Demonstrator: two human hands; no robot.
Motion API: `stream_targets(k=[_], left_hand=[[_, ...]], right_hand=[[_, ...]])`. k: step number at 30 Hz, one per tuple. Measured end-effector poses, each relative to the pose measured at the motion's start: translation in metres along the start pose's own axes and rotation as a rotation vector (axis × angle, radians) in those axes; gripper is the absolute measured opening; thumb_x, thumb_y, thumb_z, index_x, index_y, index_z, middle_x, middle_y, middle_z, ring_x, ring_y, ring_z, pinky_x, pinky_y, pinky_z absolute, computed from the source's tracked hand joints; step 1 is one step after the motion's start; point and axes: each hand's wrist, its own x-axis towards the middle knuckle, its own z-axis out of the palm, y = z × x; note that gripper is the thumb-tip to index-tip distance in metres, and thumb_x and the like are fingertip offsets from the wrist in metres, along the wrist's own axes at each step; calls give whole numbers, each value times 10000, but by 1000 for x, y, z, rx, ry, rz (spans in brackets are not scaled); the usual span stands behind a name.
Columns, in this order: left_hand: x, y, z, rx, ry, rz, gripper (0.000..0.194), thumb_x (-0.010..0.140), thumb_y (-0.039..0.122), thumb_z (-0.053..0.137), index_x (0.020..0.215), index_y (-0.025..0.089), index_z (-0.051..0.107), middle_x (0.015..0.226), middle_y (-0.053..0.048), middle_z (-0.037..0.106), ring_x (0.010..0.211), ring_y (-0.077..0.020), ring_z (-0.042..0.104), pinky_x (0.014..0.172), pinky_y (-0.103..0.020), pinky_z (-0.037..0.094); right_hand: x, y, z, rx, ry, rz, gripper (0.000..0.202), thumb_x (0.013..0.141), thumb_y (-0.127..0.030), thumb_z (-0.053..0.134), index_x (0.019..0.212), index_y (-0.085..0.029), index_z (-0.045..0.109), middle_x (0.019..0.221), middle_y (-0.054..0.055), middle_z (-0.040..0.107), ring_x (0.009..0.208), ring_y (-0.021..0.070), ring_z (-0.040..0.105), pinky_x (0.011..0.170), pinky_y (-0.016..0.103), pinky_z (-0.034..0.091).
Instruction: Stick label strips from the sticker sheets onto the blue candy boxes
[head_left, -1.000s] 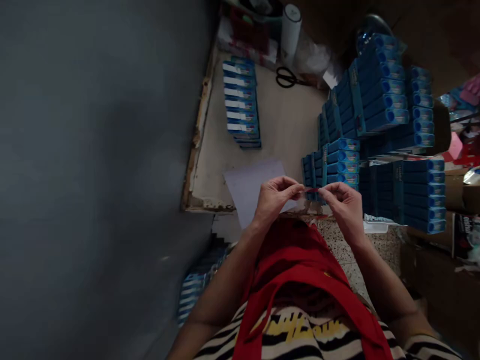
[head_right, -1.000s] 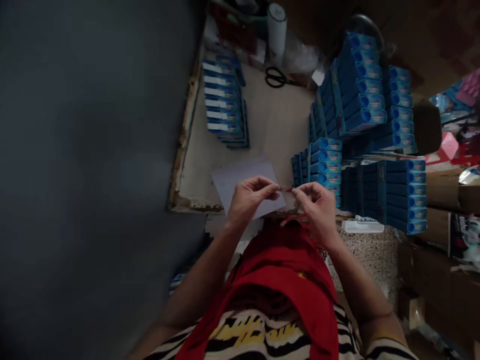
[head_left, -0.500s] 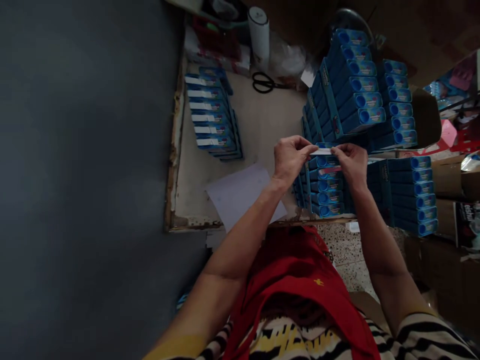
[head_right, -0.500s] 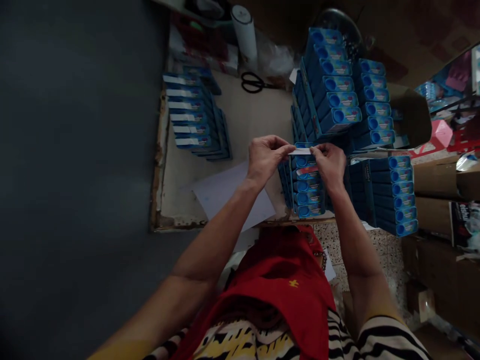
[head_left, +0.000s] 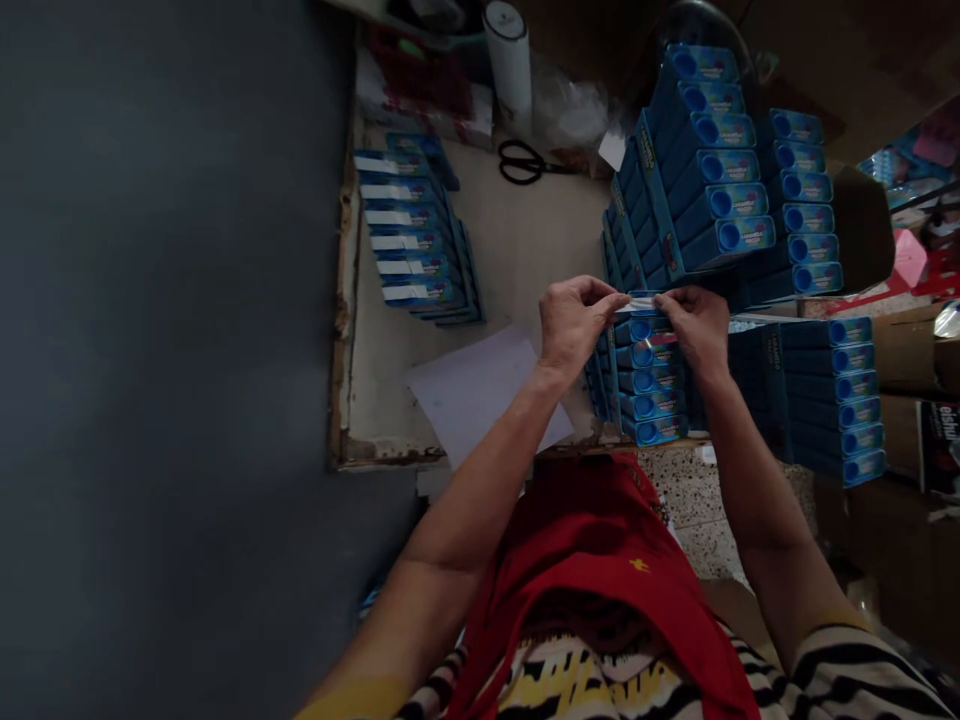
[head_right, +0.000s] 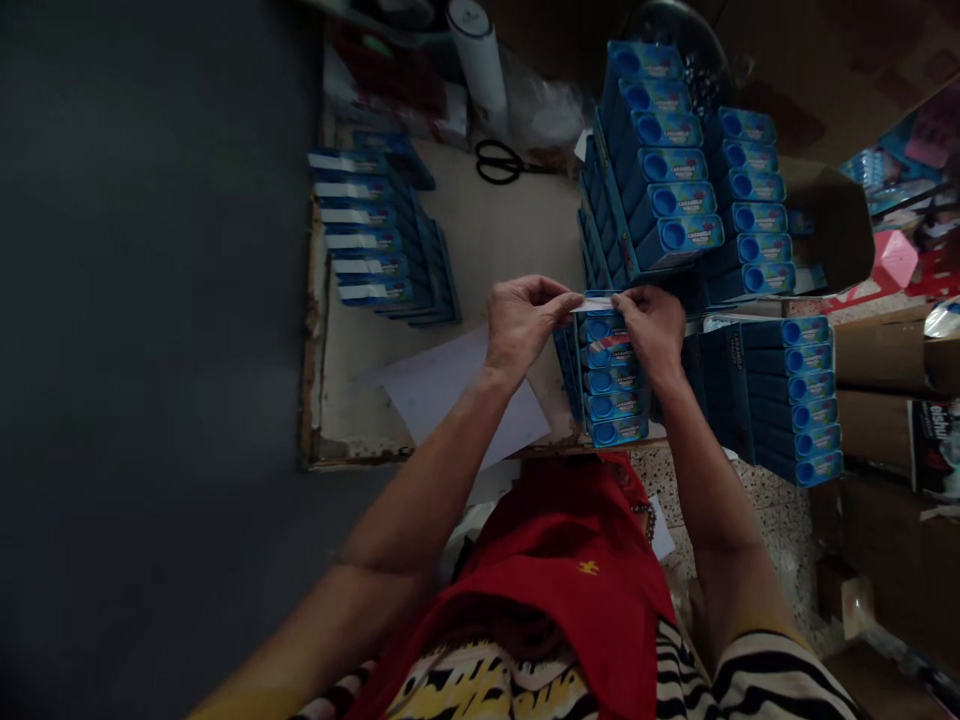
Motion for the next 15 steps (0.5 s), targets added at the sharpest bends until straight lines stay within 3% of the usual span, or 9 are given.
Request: stream_targets(k=[4,9,12,15], left_hand=[[1,-12,4,-80,8,-14,191,763,295,888,805,175,745,705,-12,712,619,-141,649,617,-278,527],[2,-37,26,-234,69,-113,346,741,368,931,875,198,661,765,17,683,696,-132,647,654,-248,514],[2,-52,39,-217,145,-178,435,744,454,946,919,196,644,783,29,626,737,-124,617,654,-226,465],[-4,-55,38,-167,208,-222,522,744,516,949,1021,200,639,783,44,584,740,-127,596,659,-229,440]], right_hand=[[3,4,1,-15,47,55,274,798,-454,823,840,-206,717,698,-6,656,694,186,627,686,317,507],[7,13,-2,-3,161,123,487,647,-425,939,956,-218,624,746,-49,612,719,177,607,697,316,509],[8,18,-1,49,136,85,461,701,-439,910,982,-222,615,777,-43,613,772,190,633,730,330,538],[5,17,-1,148,108,54,410,776,-495,862,971,-228,620,794,-28,622,799,195,649,734,338,564]])
